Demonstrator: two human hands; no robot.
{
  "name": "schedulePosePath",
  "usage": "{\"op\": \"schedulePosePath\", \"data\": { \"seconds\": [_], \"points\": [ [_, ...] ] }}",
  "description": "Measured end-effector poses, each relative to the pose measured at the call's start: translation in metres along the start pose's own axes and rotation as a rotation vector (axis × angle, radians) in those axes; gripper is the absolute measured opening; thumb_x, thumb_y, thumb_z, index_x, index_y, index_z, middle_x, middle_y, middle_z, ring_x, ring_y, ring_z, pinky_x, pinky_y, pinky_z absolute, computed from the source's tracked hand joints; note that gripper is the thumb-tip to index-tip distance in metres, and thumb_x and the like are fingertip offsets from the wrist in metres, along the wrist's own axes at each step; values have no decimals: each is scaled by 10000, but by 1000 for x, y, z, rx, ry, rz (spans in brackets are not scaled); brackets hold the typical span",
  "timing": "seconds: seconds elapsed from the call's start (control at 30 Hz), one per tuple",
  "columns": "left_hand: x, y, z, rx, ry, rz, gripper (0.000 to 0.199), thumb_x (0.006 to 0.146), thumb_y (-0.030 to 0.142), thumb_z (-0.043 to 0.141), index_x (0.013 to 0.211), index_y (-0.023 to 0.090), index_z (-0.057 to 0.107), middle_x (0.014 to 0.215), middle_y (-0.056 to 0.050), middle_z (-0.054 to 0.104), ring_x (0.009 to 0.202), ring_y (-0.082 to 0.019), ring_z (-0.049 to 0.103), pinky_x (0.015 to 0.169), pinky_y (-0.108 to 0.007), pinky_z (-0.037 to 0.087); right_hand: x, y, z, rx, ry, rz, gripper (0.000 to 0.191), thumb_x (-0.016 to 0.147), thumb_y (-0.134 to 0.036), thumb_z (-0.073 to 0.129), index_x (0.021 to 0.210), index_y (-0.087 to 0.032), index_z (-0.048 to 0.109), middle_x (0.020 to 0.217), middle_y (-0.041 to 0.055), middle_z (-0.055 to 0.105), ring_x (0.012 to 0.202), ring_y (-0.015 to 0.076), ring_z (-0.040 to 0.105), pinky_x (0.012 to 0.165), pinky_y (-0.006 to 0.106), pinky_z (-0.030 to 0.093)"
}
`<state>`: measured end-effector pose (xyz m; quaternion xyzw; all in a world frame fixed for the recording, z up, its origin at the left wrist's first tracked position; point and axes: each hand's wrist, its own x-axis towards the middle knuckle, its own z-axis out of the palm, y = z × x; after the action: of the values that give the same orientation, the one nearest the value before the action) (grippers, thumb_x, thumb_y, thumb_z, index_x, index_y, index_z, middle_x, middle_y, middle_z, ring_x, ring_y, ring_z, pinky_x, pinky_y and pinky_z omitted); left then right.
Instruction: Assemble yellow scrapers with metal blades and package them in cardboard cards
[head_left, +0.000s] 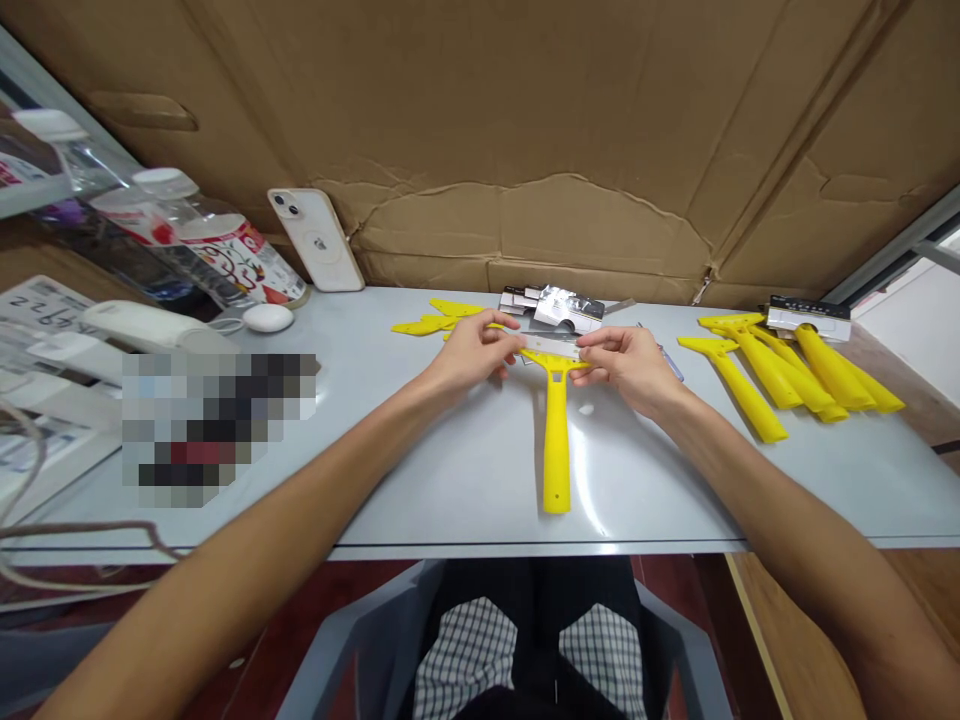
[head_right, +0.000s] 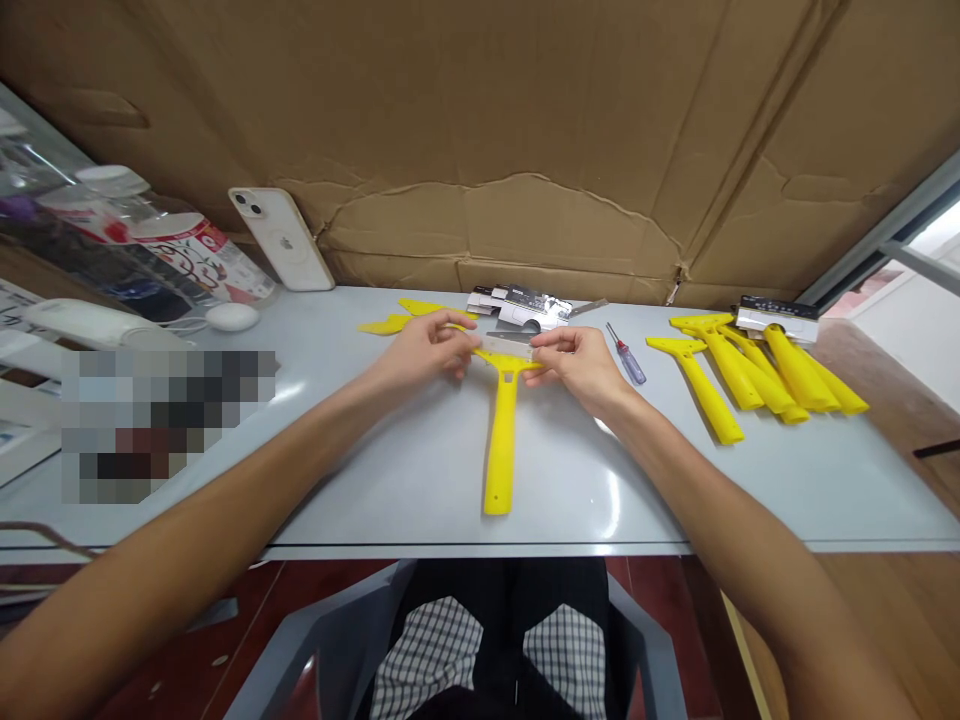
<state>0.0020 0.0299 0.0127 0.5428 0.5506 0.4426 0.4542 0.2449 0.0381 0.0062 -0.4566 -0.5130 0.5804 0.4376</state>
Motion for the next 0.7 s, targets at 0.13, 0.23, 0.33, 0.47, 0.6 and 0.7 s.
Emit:
{"op": "schedulePosePath", "data": {
  "seconds": [0.13, 0.23, 0.33, 0.47, 0.6, 0.7],
  "points": [
    [20, 2, -35, 272, 306, 270, 126, 845, 278, 724, 941, 201, 696, 931, -59, 779, 806, -204, 719, 658, -298, 573, 3, -6, -9, 23, 26, -51, 201, 774, -135, 919, 909, -141, 770, 746, 45, 759, 642, 225, 817, 681, 324, 721],
    [33, 0, -70, 577, 442, 378, 131, 833, 243, 695, 953, 214, 740, 976, -56, 802, 923, -237, 738, 840, -334, 588, 6, -7, -14, 39, 22, -80, 211, 773, -152, 927, 918, -148, 774, 752, 45, 767, 660, 235, 824, 700, 340, 730],
    [42, -9, -99, 841, 339, 332, 238, 833, 234, 665, 1038, 223, 784, 1063, -67, 821, 1015, -274, 739, 980, -374, 560, 7, -6, -15, 34, 19, -76, 210, 776, -154, 925, 927, -150, 779, 747, 43, 764, 662, 239, 827, 709, 344, 732],
    [54, -30, -119, 1119, 141, 217, 402, 808, 225, 669, 1183, 197, 813, 1267, -131, 805, 1180, -339, 716, 1086, -436, 510, 8, -4, -15, 25, 15, -73, 199, 784, -153, 917, 926, -149, 777, 779, 58, 778, 672, 242, 830, 702, 341, 731],
    [61, -42, -124, 1195, 19, 174, 419, 790, 235, 691, 1183, 229, 836, 1306, -127, 809, 1241, -369, 699, 1057, -445, 518, 9, -3, -15, 22, 8, -78, 218, 791, -179, 935, 933, -151, 772, 792, 67, 784, 679, 244, 830, 711, 356, 734],
    [61, -44, -124, 1191, 56, 129, 411, 798, 285, 738, 1197, 258, 834, 1291, -120, 815, 1230, -385, 688, 993, -466, 535, 8, -4, -15, 28, 9, -67, 224, 794, -183, 942, 930, -151, 767, 788, 67, 781, 670, 243, 826, 714, 364, 737]
  ]
}}
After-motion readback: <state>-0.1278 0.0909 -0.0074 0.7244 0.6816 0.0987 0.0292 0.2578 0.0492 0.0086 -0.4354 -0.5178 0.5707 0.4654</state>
